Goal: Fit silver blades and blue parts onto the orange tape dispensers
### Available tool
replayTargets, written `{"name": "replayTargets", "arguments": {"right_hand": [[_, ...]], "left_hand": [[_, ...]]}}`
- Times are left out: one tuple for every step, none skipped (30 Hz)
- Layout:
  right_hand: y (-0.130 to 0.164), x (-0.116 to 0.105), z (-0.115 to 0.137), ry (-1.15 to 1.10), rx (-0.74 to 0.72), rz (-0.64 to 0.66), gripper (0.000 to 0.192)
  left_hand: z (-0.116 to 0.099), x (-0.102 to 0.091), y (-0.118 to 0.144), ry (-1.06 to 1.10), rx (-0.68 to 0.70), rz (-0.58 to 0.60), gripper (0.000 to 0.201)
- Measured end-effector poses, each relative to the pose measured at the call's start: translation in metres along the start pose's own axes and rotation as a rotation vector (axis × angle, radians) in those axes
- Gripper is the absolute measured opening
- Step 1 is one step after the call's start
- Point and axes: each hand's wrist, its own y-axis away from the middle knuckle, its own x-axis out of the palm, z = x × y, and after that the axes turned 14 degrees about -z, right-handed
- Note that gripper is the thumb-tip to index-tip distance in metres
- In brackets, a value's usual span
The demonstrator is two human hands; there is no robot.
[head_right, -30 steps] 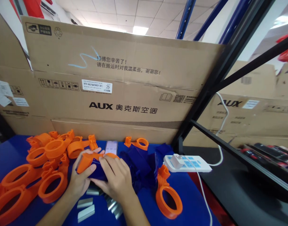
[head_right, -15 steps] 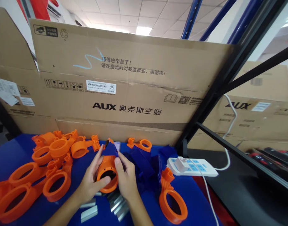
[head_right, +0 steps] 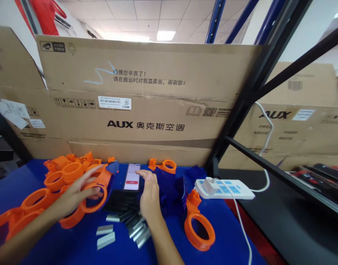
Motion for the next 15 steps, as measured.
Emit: {"name": "replayTargets", "arguments": {"right_hand": [[-0.001, -0.001, 0.000, -0.009, 0.006, -0.003, 0.070], [-0.002, -0.001, 0.001, -0.019, 0.006, -0.003, 0.071], [-0.002, -0.001, 0.001, -0.028, 0.001, 0.000, 0.070], [-0.002, -0.001, 0.001, -0.037, -0.008, 0.003, 0.070], [-0.002, -0.001, 0.002, -0.046, -0.020, 0.003, 0.069], [-0.001, -0.001, 0.001, -0.053, -0.033, 0.002, 0.068], [-0.001, -0.001, 0.001, -0.057, -0.045, 0.002, 0.067], [-0.001, 0.000, 0.001, -0.058, -0.055, 0.002, 0.066], [-0.001, 0.000, 0.000, -0.057, -0.064, 0.004, 0.065], [0.000, 0.000, 0.000, -0.053, -0.072, 0.006, 0.064], [0.000, 0.000, -0.001, -0.049, -0.077, 0.008, 0.063], [0.000, 0.000, -0.001, -0.047, -0.080, 0.014, 0.062], [0.000, 0.000, -0.001, -0.048, -0.080, 0.021, 0.062], [0.000, 0.000, -0.001, -0.050, -0.080, 0.029, 0.062], [0.000, 0.000, -0.001, -0.053, -0.081, 0.034, 0.062]], "left_hand": [[-0.002, -0.013, -0.006, -0.088, -0.054, 0.018, 0.080], [-0.002, -0.024, -0.012, -0.183, -0.094, 0.045, 0.076], [0.000, -0.032, -0.019, -0.288, -0.116, 0.079, 0.070], [0.003, -0.038, -0.026, -0.394, -0.104, 0.102, 0.062], [0.006, -0.042, -0.033, -0.508, -0.060, 0.118, 0.054], [0.010, -0.043, -0.038, -0.626, 0.000, 0.134, 0.046], [0.014, -0.043, -0.043, -0.725, 0.057, 0.146, 0.039], [0.016, -0.042, -0.047, -0.796, 0.100, 0.150, 0.033], [0.019, -0.041, -0.049, -0.852, 0.132, 0.151, 0.027], [0.020, -0.039, -0.051, -0.892, 0.152, 0.145, 0.023], [0.020, -0.037, -0.052, -0.924, 0.168, 0.135, 0.020], [0.019, -0.035, -0.052, -0.963, 0.186, 0.125, 0.019], [0.018, -0.033, -0.051, -1.001, 0.206, 0.117, 0.019], [0.017, -0.032, -0.051, -1.034, 0.225, 0.111, 0.019], [0.016, -0.031, -0.050, -1.063, 0.244, 0.107, 0.018]]}}
